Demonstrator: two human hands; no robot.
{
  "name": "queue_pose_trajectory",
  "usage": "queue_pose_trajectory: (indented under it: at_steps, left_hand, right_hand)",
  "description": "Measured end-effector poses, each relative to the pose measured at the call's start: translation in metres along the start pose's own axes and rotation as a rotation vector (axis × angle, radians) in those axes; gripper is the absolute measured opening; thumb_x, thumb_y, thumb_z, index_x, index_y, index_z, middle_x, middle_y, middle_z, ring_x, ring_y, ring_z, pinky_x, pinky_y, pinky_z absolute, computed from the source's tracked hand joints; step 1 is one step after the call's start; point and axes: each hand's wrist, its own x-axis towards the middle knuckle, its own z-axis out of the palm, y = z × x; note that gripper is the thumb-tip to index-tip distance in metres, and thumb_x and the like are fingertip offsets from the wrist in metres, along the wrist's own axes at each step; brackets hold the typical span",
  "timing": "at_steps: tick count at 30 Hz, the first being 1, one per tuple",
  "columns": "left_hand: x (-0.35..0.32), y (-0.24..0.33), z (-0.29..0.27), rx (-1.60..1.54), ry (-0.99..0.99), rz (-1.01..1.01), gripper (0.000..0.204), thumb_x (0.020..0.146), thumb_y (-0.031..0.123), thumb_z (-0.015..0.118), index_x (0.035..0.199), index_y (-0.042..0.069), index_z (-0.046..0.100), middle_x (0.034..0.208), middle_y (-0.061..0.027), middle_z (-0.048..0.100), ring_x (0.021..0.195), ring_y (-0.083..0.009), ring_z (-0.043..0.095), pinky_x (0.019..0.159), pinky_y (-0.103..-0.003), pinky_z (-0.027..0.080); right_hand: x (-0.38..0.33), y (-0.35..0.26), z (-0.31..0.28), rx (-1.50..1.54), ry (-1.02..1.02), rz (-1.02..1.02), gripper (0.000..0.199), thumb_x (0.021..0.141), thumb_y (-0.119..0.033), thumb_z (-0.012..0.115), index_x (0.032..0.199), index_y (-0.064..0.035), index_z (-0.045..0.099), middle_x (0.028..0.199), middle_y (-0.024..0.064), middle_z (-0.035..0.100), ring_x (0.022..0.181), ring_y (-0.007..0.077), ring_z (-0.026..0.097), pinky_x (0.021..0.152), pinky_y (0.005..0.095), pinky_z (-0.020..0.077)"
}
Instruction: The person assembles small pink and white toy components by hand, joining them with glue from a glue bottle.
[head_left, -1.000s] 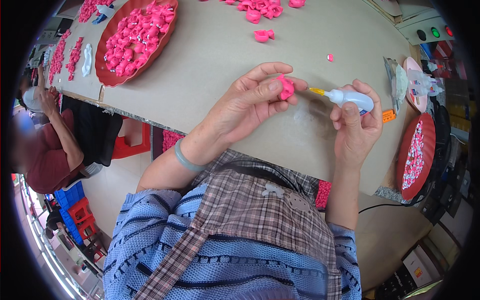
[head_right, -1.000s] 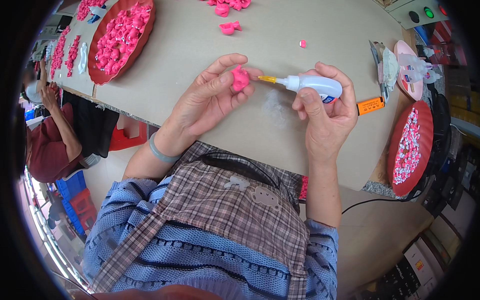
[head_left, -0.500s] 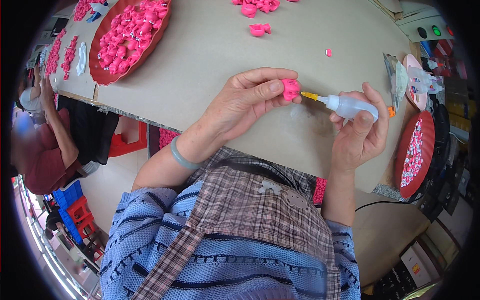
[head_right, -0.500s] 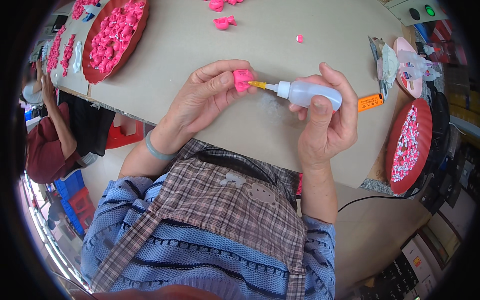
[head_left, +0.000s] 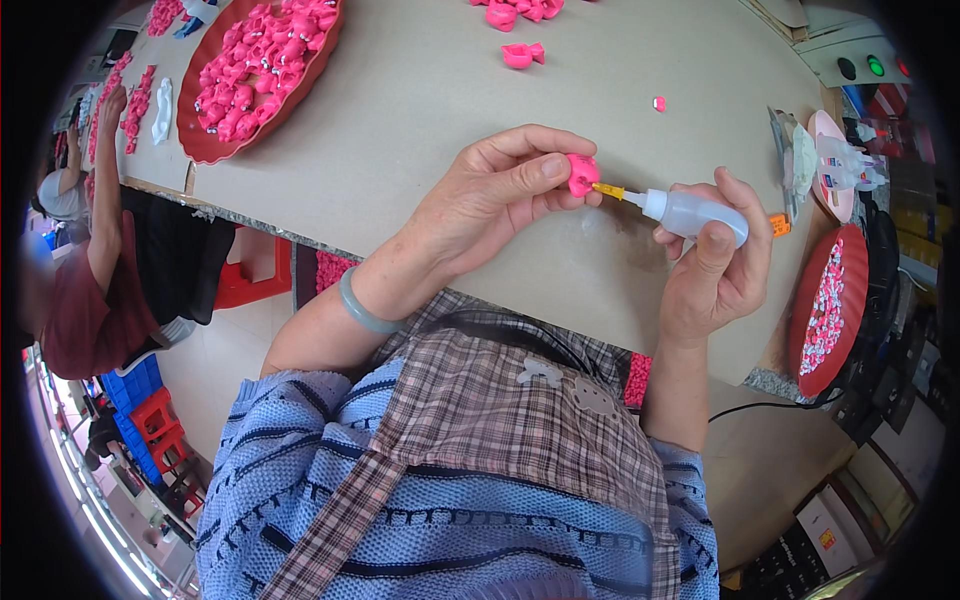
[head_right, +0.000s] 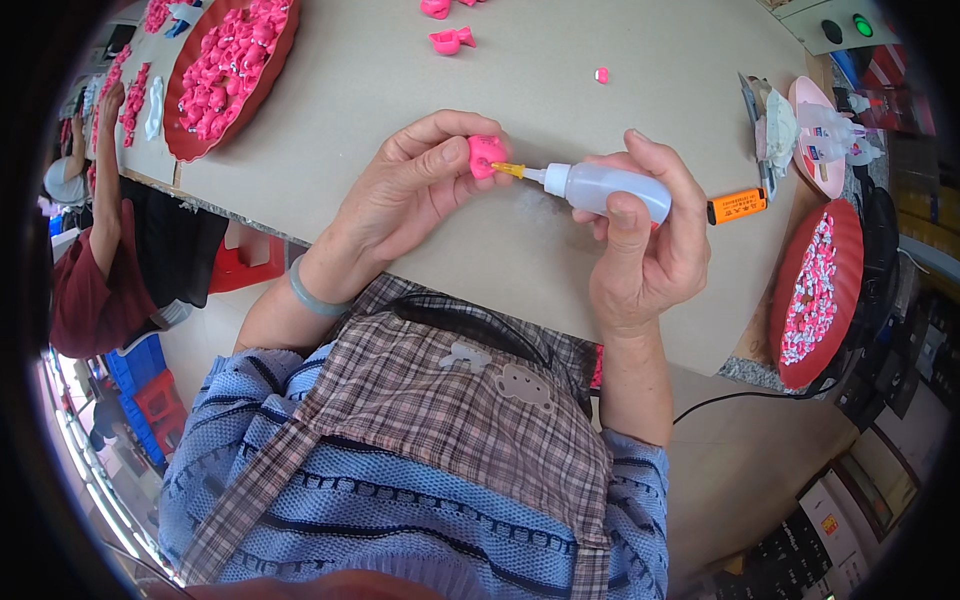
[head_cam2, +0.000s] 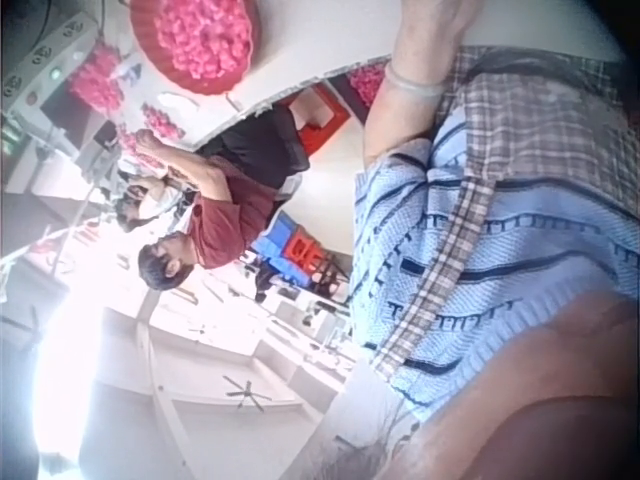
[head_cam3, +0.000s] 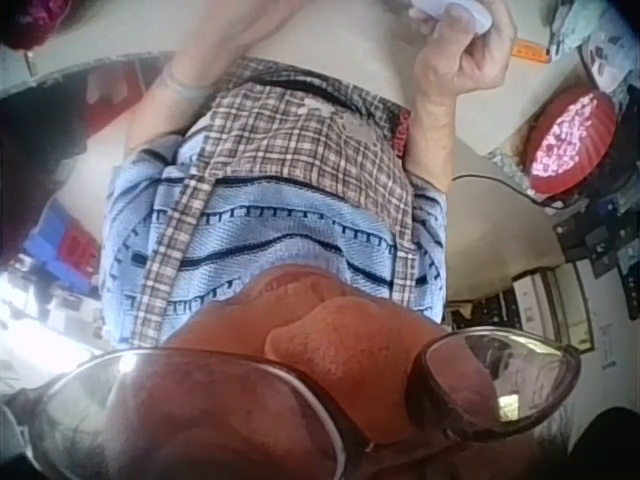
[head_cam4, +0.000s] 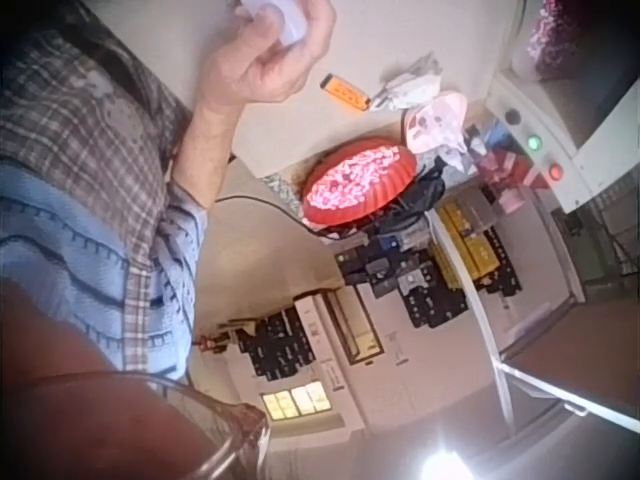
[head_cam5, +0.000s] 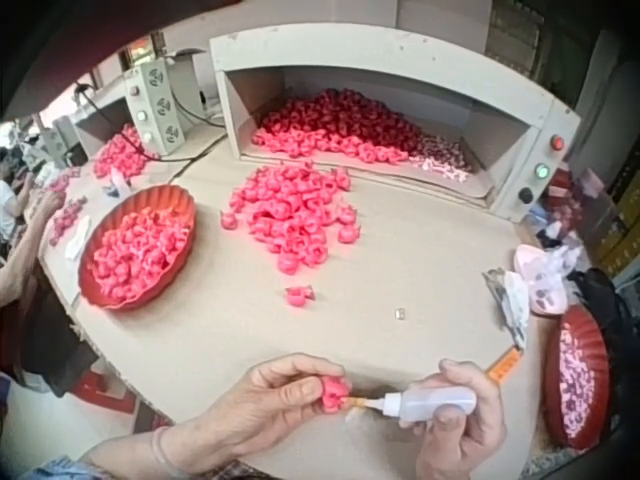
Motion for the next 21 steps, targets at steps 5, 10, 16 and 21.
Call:
queue_pose_trajectory:
  at_steps: [5,10,16,21]
  left_hand:
    - [0.0001,0.0002,0.0,0.007,0.006,-0.003,0.026,0.093,0.013,0.055,0.114,-0.001,0.057,0.109,-0.0109,0.06,0.103,-0.0183,0.059,0.093,-0.033,0.051]
    - [0.0002,-0.0005,0.0008,0.013,0.02,-0.002,0.026,0.093,0.013,0.055,0.114,-0.001,0.057,0.107,-0.0106,0.06,0.102,-0.0185,0.06,0.092,-0.032,0.052]
    - [0.0009,-0.0007,0.0022,0.038,0.024,-0.001,0.024,0.092,0.013,0.056,0.112,0.0,0.057,0.106,-0.0116,0.061,0.096,-0.0211,0.064,0.086,-0.03,0.054]
    - [0.0005,-0.0004,0.0011,0.039,0.017,0.003,0.02,0.092,0.012,0.056,0.108,0.0,0.057,0.106,-0.013,0.061,0.094,-0.0227,0.065,0.082,-0.028,0.055]
  right_hand:
    - [0.0003,-0.0006,0.0007,-0.013,-0.008,-0.001,0.038,0.096,-0.029,0.05,0.116,0.0039,0.052,0.084,0.0174,0.063,0.056,0.0119,0.056,0.045,0.0196,0.0391]
    - [-0.0004,0.0008,0.0007,-0.012,-0.016,-0.011,0.037,0.096,-0.028,0.051,0.115,0.0035,0.052,0.084,0.0174,0.063,0.057,0.0123,0.056,0.045,0.0197,0.0393]
    - [-0.0012,0.0015,0.0,-0.024,-0.002,-0.025,0.037,0.096,-0.028,0.051,0.116,0.0031,0.052,0.084,0.0172,0.063,0.058,0.0128,0.056,0.045,0.0197,0.0394]
    - [-0.0014,0.0016,0.0004,-0.052,0.003,-0.056,0.036,0.096,-0.027,0.05,0.116,0.0029,0.052,0.085,0.0176,0.064,0.058,0.0135,0.057,0.045,0.0199,0.0393]
